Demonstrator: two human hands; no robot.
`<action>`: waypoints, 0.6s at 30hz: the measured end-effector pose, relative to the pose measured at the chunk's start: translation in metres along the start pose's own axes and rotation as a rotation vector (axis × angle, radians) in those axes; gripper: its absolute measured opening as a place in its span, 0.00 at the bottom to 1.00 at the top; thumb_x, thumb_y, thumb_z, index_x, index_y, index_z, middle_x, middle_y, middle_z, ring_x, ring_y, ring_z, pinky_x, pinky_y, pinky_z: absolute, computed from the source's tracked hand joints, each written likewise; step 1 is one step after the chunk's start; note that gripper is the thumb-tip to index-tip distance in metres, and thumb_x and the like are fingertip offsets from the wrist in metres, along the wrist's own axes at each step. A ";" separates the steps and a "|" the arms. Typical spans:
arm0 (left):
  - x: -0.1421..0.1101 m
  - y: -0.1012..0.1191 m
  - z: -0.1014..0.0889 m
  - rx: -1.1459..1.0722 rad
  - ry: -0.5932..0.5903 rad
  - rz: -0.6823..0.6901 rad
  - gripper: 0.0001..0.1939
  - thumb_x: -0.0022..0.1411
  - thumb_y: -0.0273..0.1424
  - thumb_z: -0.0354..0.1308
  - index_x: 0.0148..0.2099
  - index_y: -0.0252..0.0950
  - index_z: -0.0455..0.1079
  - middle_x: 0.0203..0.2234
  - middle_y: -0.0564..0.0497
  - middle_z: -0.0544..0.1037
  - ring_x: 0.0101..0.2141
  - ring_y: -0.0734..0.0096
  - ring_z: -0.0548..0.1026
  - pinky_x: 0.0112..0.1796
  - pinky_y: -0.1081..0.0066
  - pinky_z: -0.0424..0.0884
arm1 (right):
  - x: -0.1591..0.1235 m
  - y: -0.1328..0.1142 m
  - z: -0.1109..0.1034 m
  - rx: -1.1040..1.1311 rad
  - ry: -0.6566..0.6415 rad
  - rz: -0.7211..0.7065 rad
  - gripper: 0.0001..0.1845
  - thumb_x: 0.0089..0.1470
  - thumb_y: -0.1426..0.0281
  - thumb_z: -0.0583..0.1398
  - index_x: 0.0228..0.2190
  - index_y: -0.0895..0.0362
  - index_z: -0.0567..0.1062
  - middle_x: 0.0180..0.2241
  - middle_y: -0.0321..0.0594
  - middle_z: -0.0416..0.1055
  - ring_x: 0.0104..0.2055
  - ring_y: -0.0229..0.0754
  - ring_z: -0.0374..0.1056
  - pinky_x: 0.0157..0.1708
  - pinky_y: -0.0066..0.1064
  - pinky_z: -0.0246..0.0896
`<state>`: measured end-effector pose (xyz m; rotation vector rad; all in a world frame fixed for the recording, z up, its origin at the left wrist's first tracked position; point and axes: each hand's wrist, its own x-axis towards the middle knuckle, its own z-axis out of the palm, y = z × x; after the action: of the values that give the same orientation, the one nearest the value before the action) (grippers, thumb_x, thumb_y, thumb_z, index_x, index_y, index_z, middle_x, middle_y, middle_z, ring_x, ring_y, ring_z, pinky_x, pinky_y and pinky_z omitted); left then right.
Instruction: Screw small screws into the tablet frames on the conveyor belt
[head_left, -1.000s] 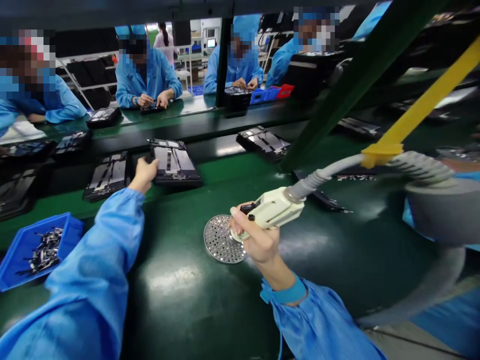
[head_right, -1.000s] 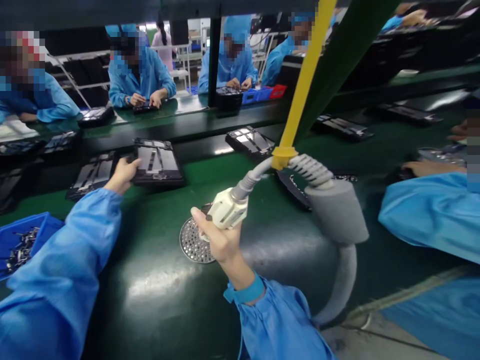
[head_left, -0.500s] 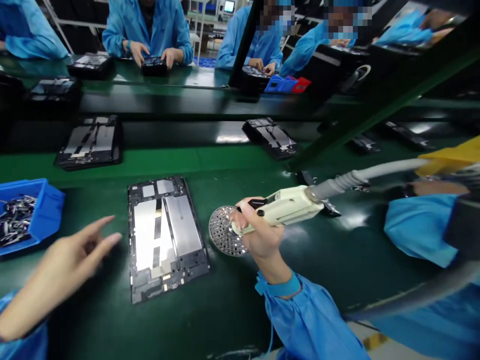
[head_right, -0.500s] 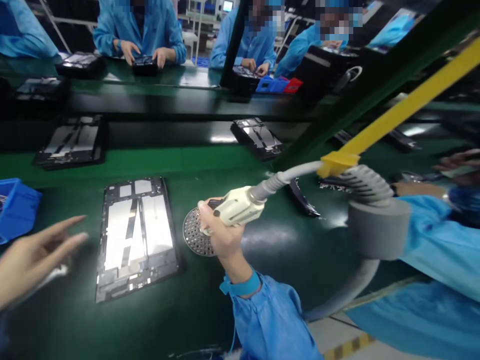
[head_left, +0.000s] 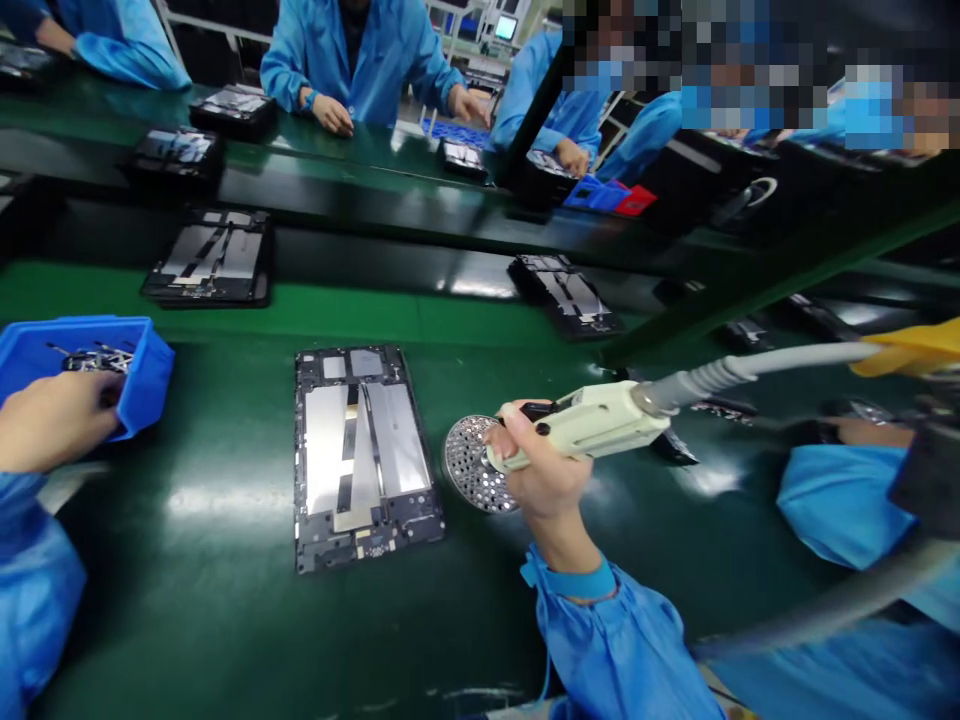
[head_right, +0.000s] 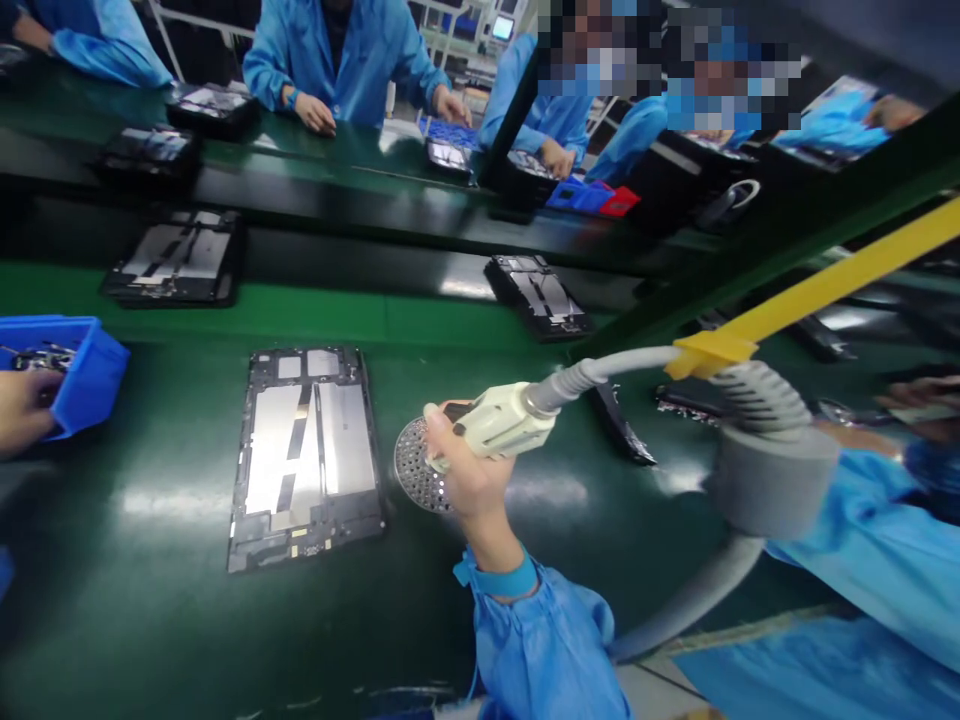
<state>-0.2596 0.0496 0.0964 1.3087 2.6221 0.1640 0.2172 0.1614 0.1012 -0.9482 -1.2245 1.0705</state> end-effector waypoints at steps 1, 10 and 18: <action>-0.003 0.005 -0.002 0.042 0.010 -0.009 0.49 0.52 0.71 0.36 0.43 0.35 0.78 0.26 0.54 0.72 0.45 0.50 0.78 0.51 0.43 0.70 | 0.001 0.000 0.000 0.004 0.017 -0.001 0.15 0.52 0.61 0.72 0.24 0.52 0.73 0.16 0.30 0.64 0.18 0.38 0.61 0.23 0.36 0.59; -0.009 -0.014 0.010 0.026 0.237 -0.023 0.48 0.58 0.70 0.38 0.54 0.39 0.79 0.35 0.57 0.80 0.50 0.53 0.77 0.53 0.47 0.70 | 0.003 0.005 0.005 -0.013 0.069 -0.032 0.20 0.49 0.61 0.73 0.21 0.53 0.68 0.16 0.28 0.63 0.17 0.36 0.60 0.21 0.33 0.59; -0.034 0.026 -0.012 -0.162 0.434 -0.046 0.46 0.60 0.64 0.37 0.56 0.37 0.79 0.41 0.64 0.83 0.49 0.66 0.76 0.54 0.57 0.67 | 0.004 -0.021 0.010 0.088 0.187 0.022 0.19 0.38 0.57 0.75 0.24 0.57 0.76 0.11 0.24 0.57 0.14 0.32 0.55 0.18 0.29 0.57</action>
<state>-0.2222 0.0380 0.1177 1.2725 2.9042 0.7117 0.2100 0.1599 0.1239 -0.9729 -1.0080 1.0200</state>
